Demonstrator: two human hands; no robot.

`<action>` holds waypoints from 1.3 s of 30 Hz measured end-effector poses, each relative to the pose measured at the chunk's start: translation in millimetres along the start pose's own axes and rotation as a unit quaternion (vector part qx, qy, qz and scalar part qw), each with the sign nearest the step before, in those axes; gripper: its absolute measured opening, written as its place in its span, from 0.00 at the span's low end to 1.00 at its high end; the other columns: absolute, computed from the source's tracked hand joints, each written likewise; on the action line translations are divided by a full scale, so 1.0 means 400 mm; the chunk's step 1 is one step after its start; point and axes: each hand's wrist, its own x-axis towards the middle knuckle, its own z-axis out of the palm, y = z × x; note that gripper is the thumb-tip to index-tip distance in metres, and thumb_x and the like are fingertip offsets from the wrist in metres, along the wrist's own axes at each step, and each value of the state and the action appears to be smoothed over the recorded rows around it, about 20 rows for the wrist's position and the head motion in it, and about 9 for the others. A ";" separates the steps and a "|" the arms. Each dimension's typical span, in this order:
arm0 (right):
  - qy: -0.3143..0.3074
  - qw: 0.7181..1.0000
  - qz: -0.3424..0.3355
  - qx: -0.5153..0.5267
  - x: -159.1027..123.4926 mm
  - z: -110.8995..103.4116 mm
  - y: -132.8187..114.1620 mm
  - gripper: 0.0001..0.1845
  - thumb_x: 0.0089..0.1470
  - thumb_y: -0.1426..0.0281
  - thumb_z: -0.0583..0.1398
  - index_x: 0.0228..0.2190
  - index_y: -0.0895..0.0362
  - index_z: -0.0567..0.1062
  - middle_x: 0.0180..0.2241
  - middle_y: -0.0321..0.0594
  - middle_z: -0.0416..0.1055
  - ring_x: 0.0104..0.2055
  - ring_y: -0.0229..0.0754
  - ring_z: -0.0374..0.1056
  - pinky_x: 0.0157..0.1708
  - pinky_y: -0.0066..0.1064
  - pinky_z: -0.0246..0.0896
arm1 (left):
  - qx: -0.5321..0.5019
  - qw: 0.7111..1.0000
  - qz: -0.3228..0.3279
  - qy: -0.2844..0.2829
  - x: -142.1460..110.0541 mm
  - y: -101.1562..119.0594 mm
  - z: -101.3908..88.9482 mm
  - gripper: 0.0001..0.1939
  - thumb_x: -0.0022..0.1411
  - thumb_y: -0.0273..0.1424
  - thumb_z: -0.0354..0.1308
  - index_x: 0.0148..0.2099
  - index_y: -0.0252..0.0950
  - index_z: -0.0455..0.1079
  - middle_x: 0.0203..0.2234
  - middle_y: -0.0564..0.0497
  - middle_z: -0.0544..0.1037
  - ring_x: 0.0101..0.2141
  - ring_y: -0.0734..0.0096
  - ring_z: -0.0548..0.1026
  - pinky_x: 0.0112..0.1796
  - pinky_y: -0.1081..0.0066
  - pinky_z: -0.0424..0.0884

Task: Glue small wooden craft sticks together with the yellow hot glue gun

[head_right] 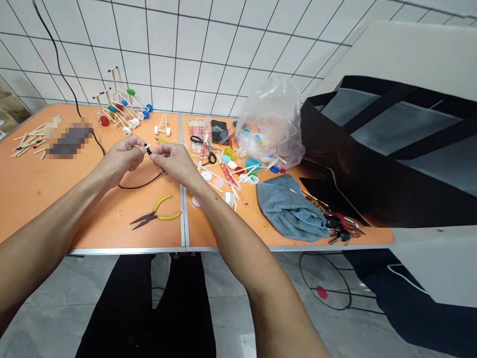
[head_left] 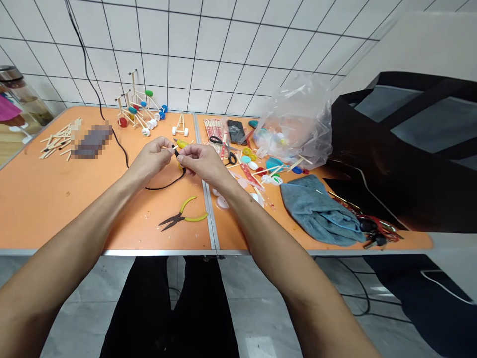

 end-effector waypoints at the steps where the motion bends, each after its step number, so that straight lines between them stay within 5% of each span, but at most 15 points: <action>1: 0.000 1.000 -0.001 0.000 -0.001 -0.001 -0.002 0.11 0.60 0.79 0.67 0.27 0.56 0.76 0.22 0.30 0.72 0.21 0.31 0.65 0.25 0.22 0.64 | -0.009 1.000 -0.001 0.001 0.002 -0.001 -0.002 0.08 0.57 0.27 0.62 0.32 0.41 0.64 0.16 0.61 0.58 0.18 0.77 0.52 0.22 0.75 0.48; 11: 0.039 0.999 -0.006 0.027 0.009 -0.013 0.001 0.10 0.69 0.72 0.66 0.33 0.57 0.78 0.31 0.33 0.79 0.23 0.28 0.68 0.22 0.18 0.62 | -0.057 0.998 -0.002 0.010 -0.003 0.015 -0.007 0.10 0.59 0.24 0.61 0.31 0.40 0.63 0.14 0.63 0.58 0.17 0.79 0.53 0.20 0.79 0.51; 18: 0.014 1.000 -0.020 0.016 0.007 -0.006 0.009 0.14 0.66 0.66 0.70 0.29 0.56 0.76 0.27 0.32 0.76 0.23 0.29 0.67 0.23 0.19 0.64 | -0.051 0.999 0.005 0.009 -0.003 0.011 0.001 0.09 0.62 0.23 0.59 0.32 0.40 0.64 0.14 0.62 0.58 0.16 0.78 0.53 0.20 0.79 0.51; 29: 0.019 0.999 -0.028 0.029 -0.004 0.008 -0.006 0.11 0.61 0.80 0.65 0.27 0.57 0.75 0.24 0.30 0.73 0.22 0.29 0.65 0.24 0.21 0.62 | -0.049 0.999 0.009 -0.022 0.001 -0.002 0.001 0.08 0.58 0.25 0.63 0.35 0.40 0.66 0.14 0.63 0.59 0.17 0.79 0.53 0.22 0.77 0.48; 39: 0.025 0.999 -0.033 0.024 -0.004 0.001 -0.009 0.10 0.56 0.76 0.69 0.26 0.56 0.74 0.23 0.30 0.72 0.22 0.30 0.64 0.23 0.20 0.63 | -0.042 0.999 0.014 -0.022 -0.001 0.000 -0.002 0.07 0.59 0.25 0.61 0.37 0.40 0.66 0.13 0.65 0.59 0.16 0.79 0.53 0.22 0.78 0.48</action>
